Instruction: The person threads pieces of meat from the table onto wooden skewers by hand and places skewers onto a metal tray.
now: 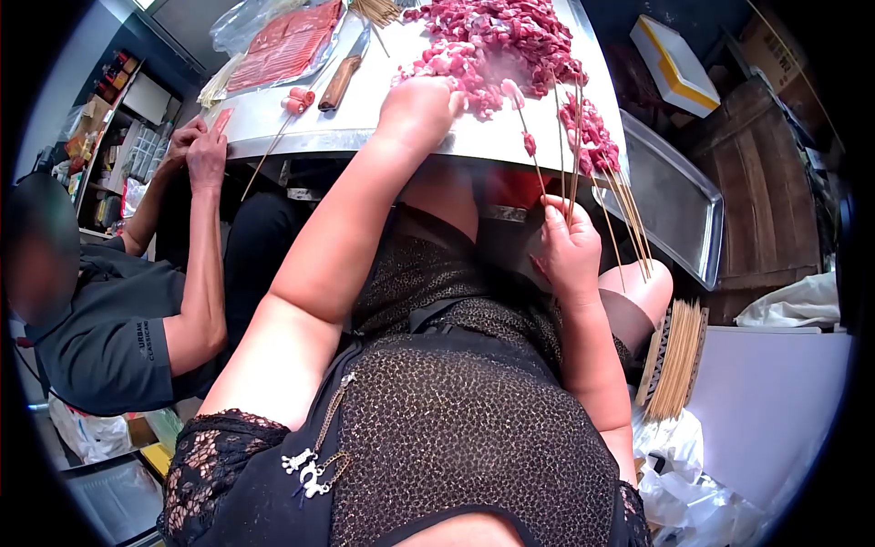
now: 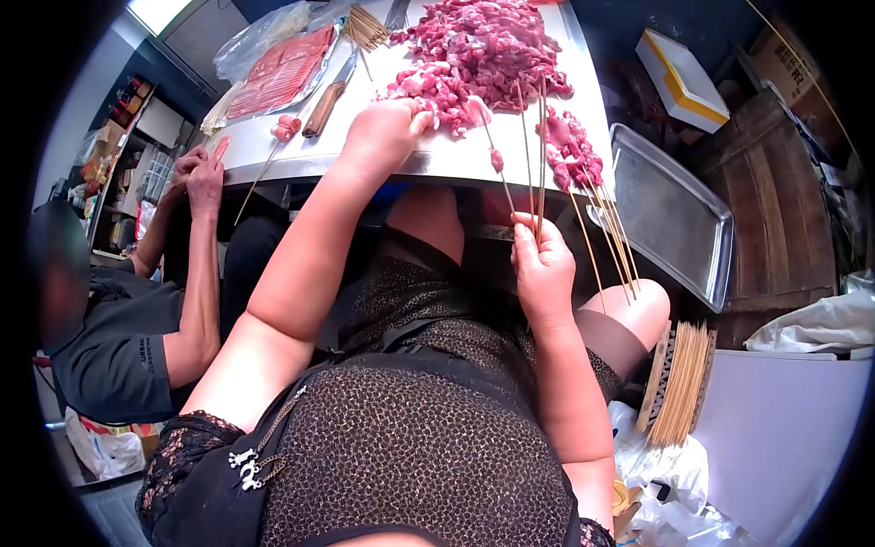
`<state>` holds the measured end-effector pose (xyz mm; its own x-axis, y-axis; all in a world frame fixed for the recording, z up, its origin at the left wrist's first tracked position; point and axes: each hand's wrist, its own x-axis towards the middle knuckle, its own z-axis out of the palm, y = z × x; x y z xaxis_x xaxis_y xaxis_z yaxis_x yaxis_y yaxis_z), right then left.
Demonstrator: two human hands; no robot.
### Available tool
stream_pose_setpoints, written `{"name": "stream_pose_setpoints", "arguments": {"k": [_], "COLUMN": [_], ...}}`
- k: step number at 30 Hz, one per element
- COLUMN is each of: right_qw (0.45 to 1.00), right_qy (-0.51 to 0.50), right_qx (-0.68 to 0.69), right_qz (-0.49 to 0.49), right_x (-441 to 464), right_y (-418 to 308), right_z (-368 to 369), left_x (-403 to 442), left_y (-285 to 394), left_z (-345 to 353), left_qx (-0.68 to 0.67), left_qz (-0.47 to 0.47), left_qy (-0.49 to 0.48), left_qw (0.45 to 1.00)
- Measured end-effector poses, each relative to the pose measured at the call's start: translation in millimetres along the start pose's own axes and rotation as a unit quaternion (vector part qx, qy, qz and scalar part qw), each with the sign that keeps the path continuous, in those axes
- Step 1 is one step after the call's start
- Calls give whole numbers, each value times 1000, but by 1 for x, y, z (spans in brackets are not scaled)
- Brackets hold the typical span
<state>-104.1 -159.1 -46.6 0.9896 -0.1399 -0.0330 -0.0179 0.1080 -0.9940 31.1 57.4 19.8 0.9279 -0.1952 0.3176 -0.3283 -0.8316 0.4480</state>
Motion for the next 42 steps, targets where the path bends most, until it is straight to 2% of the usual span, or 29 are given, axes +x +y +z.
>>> {"name": "stream_pose_setpoints", "arguments": {"k": [2, 4, 6, 7, 8, 9, 10, 11, 12, 14, 15, 18, 20, 22, 23, 24, 26, 28, 30, 31, 32, 34, 35, 36, 37, 38, 40, 41, 42], "right_qw": [1000, 1000, 1000, 1000, 1000, 1000, 1000, 1000, 1000, 999, 999, 999, 999, 999, 999, 999, 998, 997, 994, 995, 996, 997, 998, 998, 998, 998, 998, 997, 997], "right_qy": [-2, 3, 5, 5, 6, 0, -8, -10, -20, -31, -30, -24, -18, -27, -32, -36, -51, -49, -44, -39, -34, -10, -7, -4, 3, 5, 1, -5, -13], "right_qx": [-3, -29, -28, -26, -26, -17, -8, -9, -15, -21, -30, -29, -49, -37, -26, -26, 30, 53, 90, 79, 69, 66, 65, 64, 67, 69, 69, 71, 77], "right_qz": [1, -6, -4, 0, 1, 0, -1, 0, 6, 9, 6, 13, 5, 1, -2, -3, 28, 42, 52, 43, 33, 31, 18, 6, 1, 2, -3, 6, 11], "right_x": [0, -1, 0, -1, -1, -3, -5, -7, -9, -10, -10, -12, -14, -16, -18, -19, -22, -19, -16, -14, -12, -10, -9, -9, -9, -8, -10, -11, -12], "right_y": [0, -2, -1, 0, 0, -1, -2, -3, -5, -5, -3, 2, 4, 9, 10, 8, -2, -7, -10, -12, -13, -15, -14, -14, -12, -11, -10, -9, -8], "right_z": [-1, 0, -2, -3, -3, -2, -1, 0, 2, 3, 2, 2, 3, 4, 6, 8, 13, 14, 14, 11, 8, 2, -3, -7, -11, -11, -13, -12, -11], "left_x": [7, 11, 15, 15, 15, 13, 11, 8, 4, -3, -4, -13, -17, -23, -25, -25, -27, -31, -39, -39, -36, -31, -29, -24, -15, -4, 6, 11, 14], "left_y": [3, 2, -2, 2, 8, 15, 21, 22, 27, 37, 38, 43, 44, 47, 48, 50, 54, 59, 66, 64, 62, 57, 50, 39, 26, 14, 2, -6, -13], "left_z": [-6, -7, -2, 2, 8, 15, 18, 20, 23, 22, 25, 38, 46, 53, 53, 56, 62, 64, 62, 59, 55, 47, 48, 46, 37, 26, 12, 11, 11], "left_qx": [137, 131, -70, -178, -179, -396, -593, -619, -673, -760, -775, -773, -782, -786, -803, -803, -838, -835, -764, -759, -759, -535, -401, -291, -148, -2, 150, 207, 208], "left_qz": [-31, -25, -19, -14, -14, -37, -58, -57, -137, -170, -177, -195, -190, -147, -147, -146, -124, -126, -126, -148, -147, -54, 61, 135, 181, 226, 170, 185, 186], "left_qy": [23, 42, 89, 108, 107, 83, 56, -18, -50, -115, -106, -50, -46, -4, -9, -5, -8, -9, -24, -84, -85, -167, -106, -27, 33, 92, 100, 118, 120], "left_qw": [990, 990, 993, 978, 978, 914, 801, 783, 725, 617, 598, 601, 592, 601, 578, 578, 532, 535, 632, 628, 629, 826, 908, 947, 972, 970, 969, 953, 953]}}
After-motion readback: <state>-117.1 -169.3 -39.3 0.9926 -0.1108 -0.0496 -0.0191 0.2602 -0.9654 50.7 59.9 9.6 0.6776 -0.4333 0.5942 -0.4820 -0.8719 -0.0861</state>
